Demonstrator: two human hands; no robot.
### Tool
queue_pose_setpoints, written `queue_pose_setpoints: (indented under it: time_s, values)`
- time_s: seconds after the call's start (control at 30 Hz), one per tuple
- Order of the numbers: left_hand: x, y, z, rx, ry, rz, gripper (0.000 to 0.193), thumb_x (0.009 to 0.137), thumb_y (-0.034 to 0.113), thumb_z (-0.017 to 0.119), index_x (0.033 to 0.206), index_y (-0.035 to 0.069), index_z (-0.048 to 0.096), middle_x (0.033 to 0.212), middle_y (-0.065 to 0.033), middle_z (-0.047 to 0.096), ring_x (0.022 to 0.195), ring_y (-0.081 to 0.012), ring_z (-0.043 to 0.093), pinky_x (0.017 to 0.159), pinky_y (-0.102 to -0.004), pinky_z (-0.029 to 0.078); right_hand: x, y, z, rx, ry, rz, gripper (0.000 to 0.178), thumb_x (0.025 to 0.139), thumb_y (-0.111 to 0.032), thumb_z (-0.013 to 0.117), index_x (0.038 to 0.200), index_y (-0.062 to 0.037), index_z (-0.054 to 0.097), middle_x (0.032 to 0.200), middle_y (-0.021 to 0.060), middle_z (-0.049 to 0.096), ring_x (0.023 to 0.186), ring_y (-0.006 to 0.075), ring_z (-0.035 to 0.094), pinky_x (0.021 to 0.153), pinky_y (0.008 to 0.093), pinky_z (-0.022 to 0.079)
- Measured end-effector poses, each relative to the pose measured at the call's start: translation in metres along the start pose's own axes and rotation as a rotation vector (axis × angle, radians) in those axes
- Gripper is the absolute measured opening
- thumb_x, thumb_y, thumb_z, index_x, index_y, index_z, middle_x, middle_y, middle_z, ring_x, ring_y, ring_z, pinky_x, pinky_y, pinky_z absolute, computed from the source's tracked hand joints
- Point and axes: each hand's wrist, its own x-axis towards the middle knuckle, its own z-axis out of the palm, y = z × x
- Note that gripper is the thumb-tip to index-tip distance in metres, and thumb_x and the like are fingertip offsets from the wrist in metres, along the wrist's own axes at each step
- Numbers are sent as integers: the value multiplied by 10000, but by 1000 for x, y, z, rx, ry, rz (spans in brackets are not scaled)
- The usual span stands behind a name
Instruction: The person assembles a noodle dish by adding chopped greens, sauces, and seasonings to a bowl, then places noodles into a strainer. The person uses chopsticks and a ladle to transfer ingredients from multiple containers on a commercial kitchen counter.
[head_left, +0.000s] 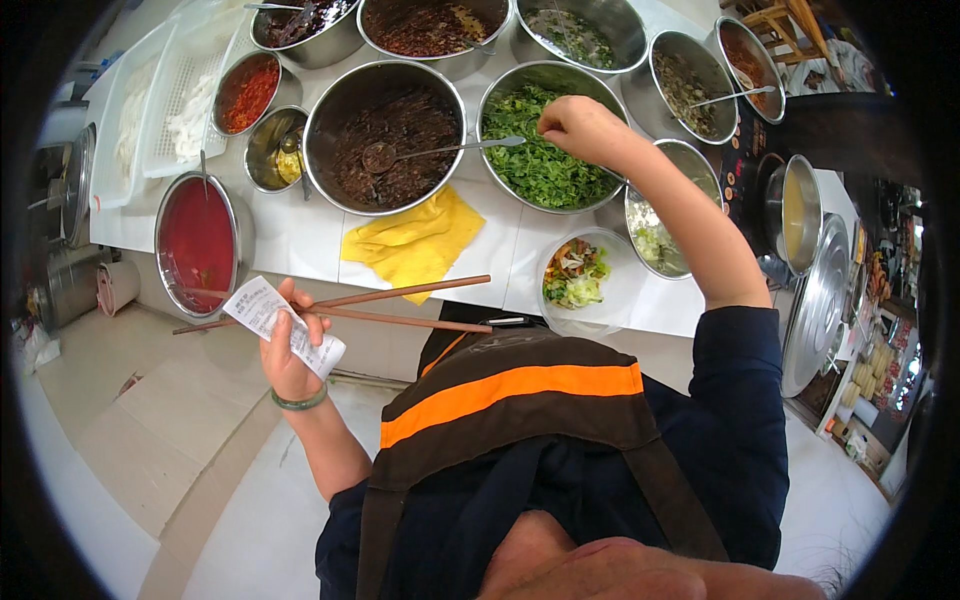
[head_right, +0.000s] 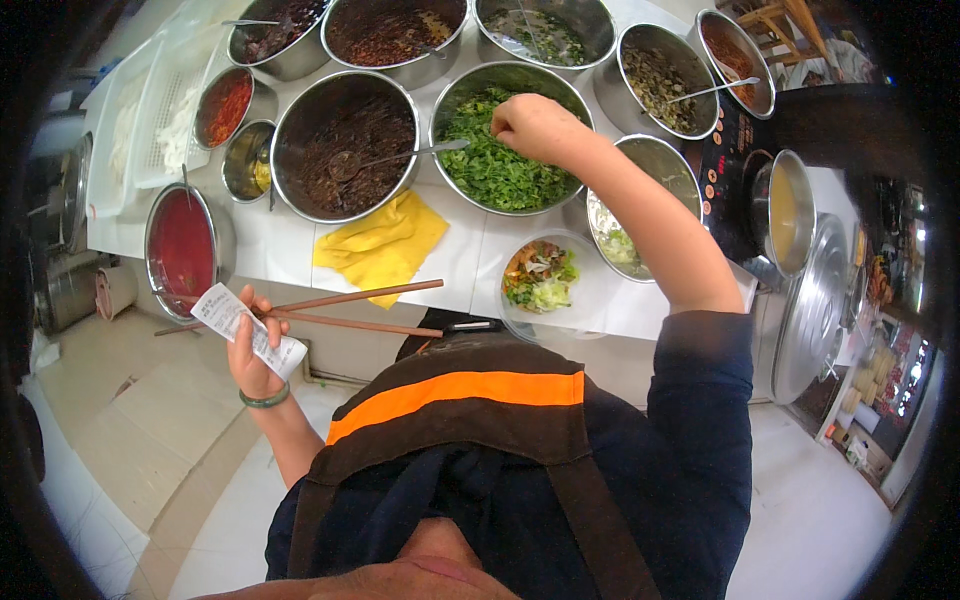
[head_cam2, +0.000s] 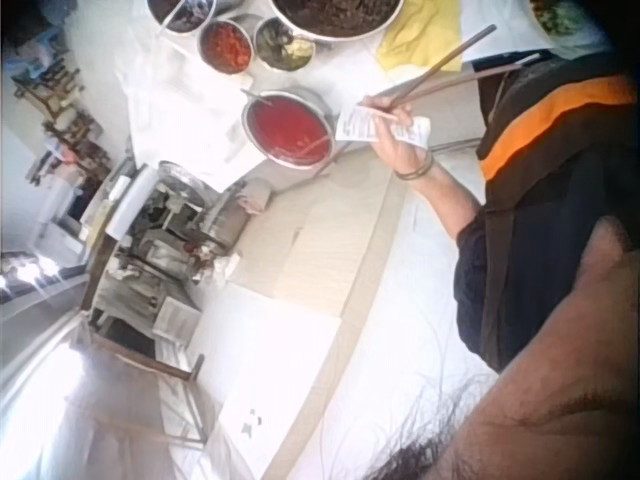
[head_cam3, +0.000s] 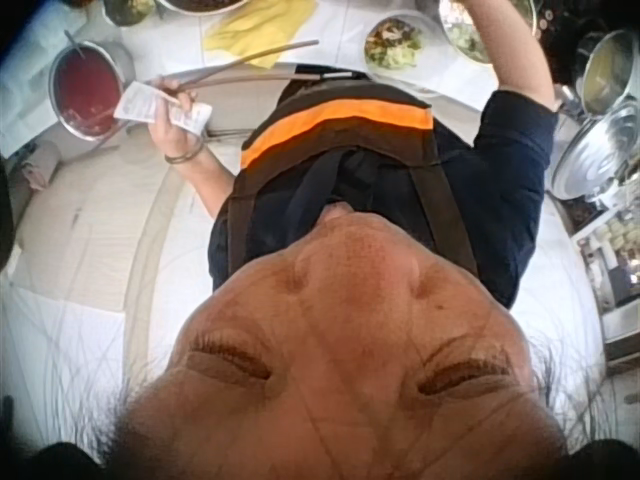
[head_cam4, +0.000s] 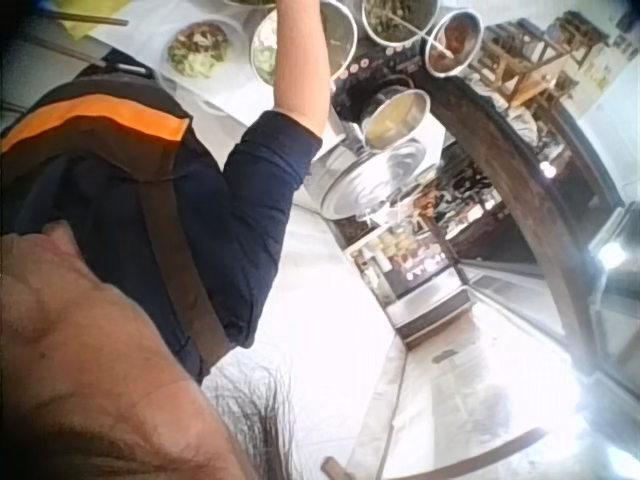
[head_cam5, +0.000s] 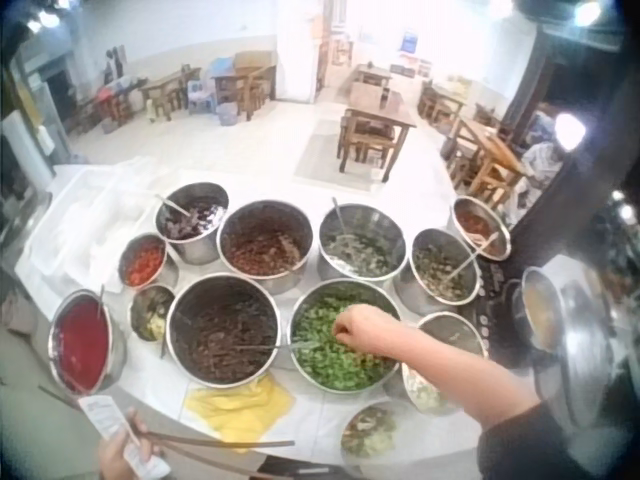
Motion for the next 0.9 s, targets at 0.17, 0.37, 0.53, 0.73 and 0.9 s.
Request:
queue_pose_setpoints:
  time_s: [0.17, 0.37, 0.53, 0.73, 0.9]
  values:
    - [4, 0, -2, 18, 10, 3, 373, 947, 144, 401, 1289, 0, 444, 1039, -101, 518, 606, -108, 482, 698, -318, 455, 41, 13, 45, -124, 40, 32, 213, 749, -135, 636, 937, -35, 652, 962, 160, 625, 890, 335, 614, 785, 416, 500]
    - [8, 1, -3, -7, 8, -11, 387, 926, 147, 437, 1270, -29, 447, 1017, -116, 530, 616, -124, 508, 709, -323, 489, 63, 5, 84, -338, -19, 91, 237, 673, -65, 673, 906, -23, 657, 1012, 177, 604, 896, 340, 626, 757, 410, 533]
    - [8, 0, -4, 20, 9, 4, 387, 923, 148, 448, 1268, -28, 450, 1024, -116, 531, 617, -124, 510, 708, -326, 491, 64, 5, 69, -276, -91, 192, 182, 688, -68, 628, 861, -27, 668, 938, 186, 636, 888, 344, 628, 757, 415, 527]
    - [8, 0, -5, 24, 21, 5, 379, 925, 142, 440, 1261, -31, 455, 1020, -119, 535, 616, -122, 507, 701, -324, 492, 30, 14, 31, 181, 271, 42, 236, 714, -138, 636, 916, -24, 676, 860, 171, 647, 834, 343, 619, 747, 422, 497]
    - [12, 3, 4, 34, -31, -5, 377, 923, 134, 436, 1259, -35, 457, 1012, -118, 539, 614, -120, 507, 694, -316, 493, 3, 5, 20, 29, 274, 133, 257, 708, -130, 654, 929, 2, 669, 838, 171, 662, 782, 314, 641, 723, 369, 505]
